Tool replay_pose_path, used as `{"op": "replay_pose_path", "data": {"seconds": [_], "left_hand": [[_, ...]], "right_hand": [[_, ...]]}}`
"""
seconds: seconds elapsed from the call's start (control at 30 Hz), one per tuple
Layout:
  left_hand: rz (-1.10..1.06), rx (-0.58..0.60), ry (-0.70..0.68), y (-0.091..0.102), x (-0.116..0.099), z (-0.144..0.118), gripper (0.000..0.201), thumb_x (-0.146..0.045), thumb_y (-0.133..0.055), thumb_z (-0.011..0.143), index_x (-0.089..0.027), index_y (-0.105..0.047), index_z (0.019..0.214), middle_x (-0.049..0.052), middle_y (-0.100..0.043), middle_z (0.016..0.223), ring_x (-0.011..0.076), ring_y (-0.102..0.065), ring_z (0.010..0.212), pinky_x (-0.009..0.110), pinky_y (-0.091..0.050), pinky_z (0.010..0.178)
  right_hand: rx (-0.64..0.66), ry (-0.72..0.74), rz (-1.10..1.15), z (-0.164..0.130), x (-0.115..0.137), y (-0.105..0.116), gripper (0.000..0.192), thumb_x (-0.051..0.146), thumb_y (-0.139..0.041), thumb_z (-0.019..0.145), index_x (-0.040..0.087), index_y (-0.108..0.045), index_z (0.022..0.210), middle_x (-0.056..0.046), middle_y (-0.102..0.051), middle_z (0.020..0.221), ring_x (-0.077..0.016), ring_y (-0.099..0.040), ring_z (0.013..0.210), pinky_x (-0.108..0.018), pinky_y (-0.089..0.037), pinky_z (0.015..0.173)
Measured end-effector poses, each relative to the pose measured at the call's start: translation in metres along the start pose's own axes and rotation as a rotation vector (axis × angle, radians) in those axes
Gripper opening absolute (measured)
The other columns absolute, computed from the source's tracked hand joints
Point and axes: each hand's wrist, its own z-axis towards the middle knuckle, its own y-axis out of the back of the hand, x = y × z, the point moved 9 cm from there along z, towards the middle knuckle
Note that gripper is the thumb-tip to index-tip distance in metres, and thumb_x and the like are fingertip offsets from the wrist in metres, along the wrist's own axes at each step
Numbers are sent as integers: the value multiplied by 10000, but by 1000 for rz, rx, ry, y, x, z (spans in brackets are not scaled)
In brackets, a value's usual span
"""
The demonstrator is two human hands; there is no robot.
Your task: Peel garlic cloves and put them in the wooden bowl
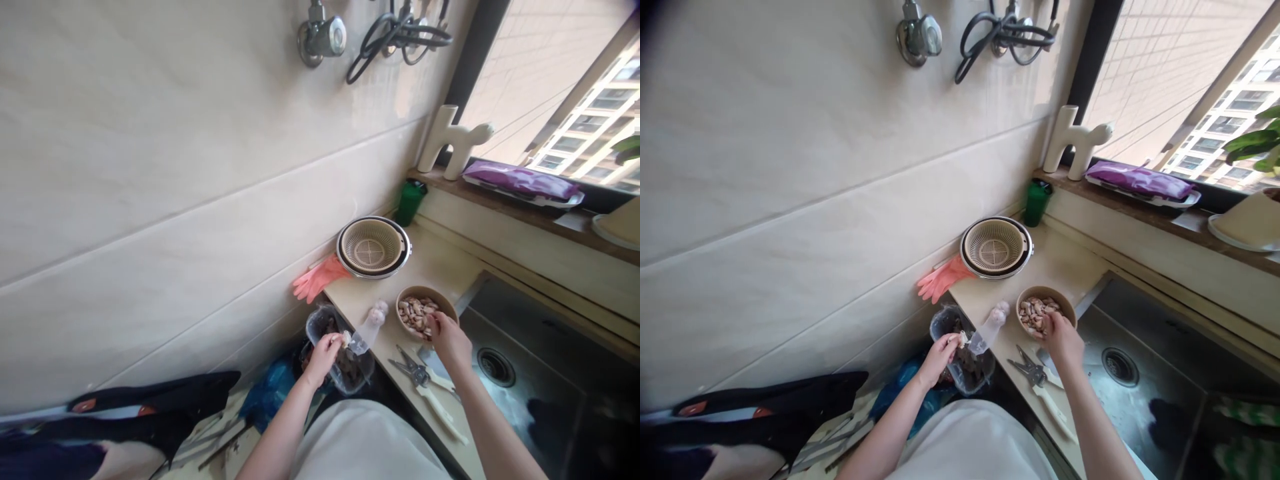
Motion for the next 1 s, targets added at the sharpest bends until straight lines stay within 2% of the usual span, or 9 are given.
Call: {"op": "replay_pose_path", "data": {"seconds": [0.03, 0.1, 0.27, 0.33, 0.4, 0.47, 0.57, 0.77, 1.0], "left_hand": [[-8, -4, 14, -2, 2, 0, 368, -477, -581, 736, -140, -620, 877, -49, -456, 556, 70, -373, 471, 187, -268, 440], [-27, -12, 37, -6, 4, -1, 356, -458, -600, 725, -152, -607, 905, -48, -477, 574, 69, -404, 479, 180, -269, 437], [-161, -87, 75, -12, 10, -8, 327, -404, -674, 666, -155, -588, 860, -20, -568, 642, 91, -509, 540, 189, -354, 473], [-317, -103, 115, -15, 16, -12, 323, -380, -702, 637, -151, -604, 842, 0, -608, 686, 101, -544, 584, 205, -405, 537], [-454, -124, 151, -18, 23, -15, 325, -358, -724, 605, -147, -626, 831, 26, -644, 743, 121, -580, 654, 231, -445, 623], [-488, -158, 169, -18, 28, -19, 314, -366, -716, 610, -149, -638, 823, 42, -659, 762, 145, -597, 703, 251, -458, 665], [-353, -233, 179, -11, 30, -23, 281, -431, -632, 694, -160, -636, 768, 47, -654, 723, 170, -597, 707, 265, -454, 628], [-142, -307, 65, -3, 12, -24, 273, -427, -561, 753, -172, -628, 684, 53, -663, 718, 189, -591, 736, 277, -446, 679], [-402, -198, 143, -10, 27, -18, 377, -519, -588, 712, -152, -613, 792, 40, -649, 748, 150, -584, 675, 234, -435, 576]], "right_hand": [[-19, 37, -97, -2, 3, 3, 336, 436, -393, 839, 189, -611, 907, -127, -617, 888, -237, -551, 749, -318, -361, 561], [46, 124, -95, -18, 23, -12, 322, 420, -382, 860, 199, -603, 938, -121, -629, 884, -238, -562, 757, -331, -375, 587], [560, 300, 133, -96, 91, -118, 303, 484, -455, 833, 205, -571, 837, -25, -636, 677, -169, -567, 595, -265, -373, 541], [615, 340, 92, -117, 105, -145, 329, 485, -417, 858, 192, -566, 853, -40, -661, 741, -175, -602, 653, -253, -369, 555], [585, 348, -7, -124, 109, -160, 349, 452, -337, 902, 182, -557, 912, -65, -676, 796, -189, -626, 693, -253, -366, 568], [540, 346, -111, -125, 109, -167, 372, 412, -260, 932, 176, -547, 954, -82, -680, 810, -195, -638, 695, -255, -362, 563], [522, 344, -192, -125, 112, -170, 365, 349, -230, 945, 170, -549, 931, -92, -680, 807, -198, -647, 704, -253, -371, 567], [551, 238, -195, -125, 112, -177, 383, 289, -227, 941, 144, -575, 870, -125, -679, 782, -214, -652, 713, -264, -389, 581], [517, 165, -11, -124, 107, -178, 384, 306, -246, 926, 162, -574, 789, -86, -668, 729, -183, -619, 649, -253, -378, 575]]}}
